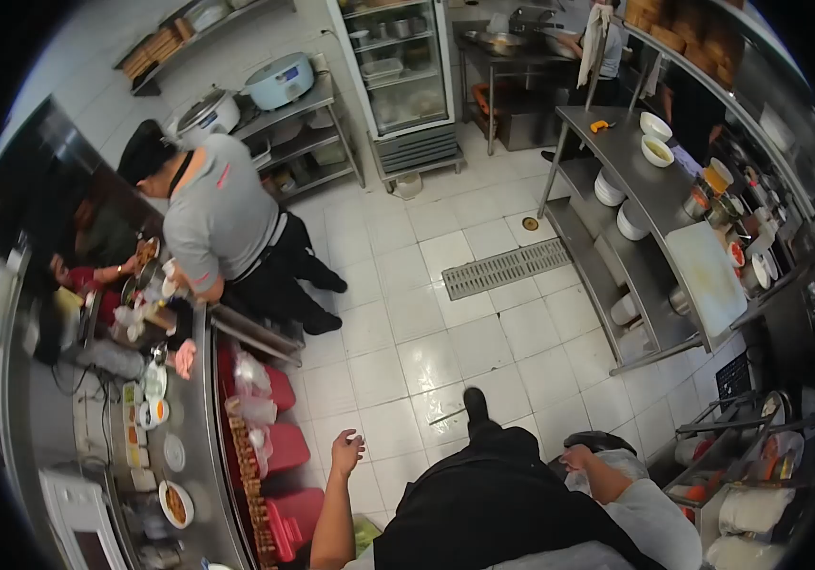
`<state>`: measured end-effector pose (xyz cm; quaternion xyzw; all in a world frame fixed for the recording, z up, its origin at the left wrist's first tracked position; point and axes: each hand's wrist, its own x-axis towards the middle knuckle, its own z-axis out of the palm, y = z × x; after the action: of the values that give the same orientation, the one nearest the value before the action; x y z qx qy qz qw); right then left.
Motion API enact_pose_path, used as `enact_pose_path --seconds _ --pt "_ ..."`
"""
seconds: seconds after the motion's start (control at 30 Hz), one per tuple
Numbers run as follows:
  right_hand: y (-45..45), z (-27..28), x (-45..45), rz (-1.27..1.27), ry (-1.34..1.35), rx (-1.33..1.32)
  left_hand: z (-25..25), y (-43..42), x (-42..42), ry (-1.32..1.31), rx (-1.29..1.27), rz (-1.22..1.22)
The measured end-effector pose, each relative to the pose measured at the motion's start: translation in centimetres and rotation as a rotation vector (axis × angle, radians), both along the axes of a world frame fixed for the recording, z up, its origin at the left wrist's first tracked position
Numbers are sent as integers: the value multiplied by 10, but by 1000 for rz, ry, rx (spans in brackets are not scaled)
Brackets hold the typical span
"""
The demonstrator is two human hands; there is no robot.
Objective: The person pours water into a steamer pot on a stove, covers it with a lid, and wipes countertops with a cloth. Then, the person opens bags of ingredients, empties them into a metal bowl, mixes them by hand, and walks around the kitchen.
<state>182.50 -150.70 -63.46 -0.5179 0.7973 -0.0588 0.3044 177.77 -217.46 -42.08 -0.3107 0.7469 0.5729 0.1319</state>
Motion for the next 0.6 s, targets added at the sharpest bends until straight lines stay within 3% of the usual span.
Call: enact_pose_path --seconds 0.07,0.13,0.17,0.2,0.23,0.27,0.3,0.33,0.37,0.4,0.43,0.47,0.5,0.53,0.57,0.6 --pt "-3 -13 3 176 -126 -91 -7 -5 -23 -16 -22 -16" --pt "-15 -14 -41 -1535 -914 572 -35 -13 -31 -108 16 -36" --pt "-21 -11 -65 -1421 -877 510 -51 -21 -21 -186 67 -38" --pt "-26 6 -107 -1097 -689 388 -77 -33 -1 -292 101 -148" --pt "-32 24 -149 -733 -339 305 -97 -39 -11 -376 137 -265" --pt "-38 40 -192 -487 31 220 -85 -33 -37 -369 126 -274" --pt "-43 9 -236 -603 30 325 -57 -15 -41 -369 39 -332" --pt "-63 33 -284 -821 -122 442 -11 13 -36 -390 -36 -387" --pt "-76 74 -320 -845 139 74 -39 12 -24 -246 -108 -461" --pt "-95 107 -353 -1168 51 -161 -71 9 -10 -101 -193 -528" --pt "-118 141 -394 -1223 -48 -141 -77 10 -19 -96 -189 -546" --pt "-129 125 -430 -1125 11 -170 -82 10 -33 -116 -162 -555" --pt "-150 157 -458 -1231 -95 -265 -91 7 -53 -133 -139 -566" --pt "-155 120 -486 -1155 -72 -356 -101 3 -81 -130 -124 -603" --pt "-175 155 -503 -1163 12 -286 -115 -6 -106 -131 -121 -664" --pt "-184 162 -516 -1179 -48 -390 -121 -12 -133 -122 -129 -730"
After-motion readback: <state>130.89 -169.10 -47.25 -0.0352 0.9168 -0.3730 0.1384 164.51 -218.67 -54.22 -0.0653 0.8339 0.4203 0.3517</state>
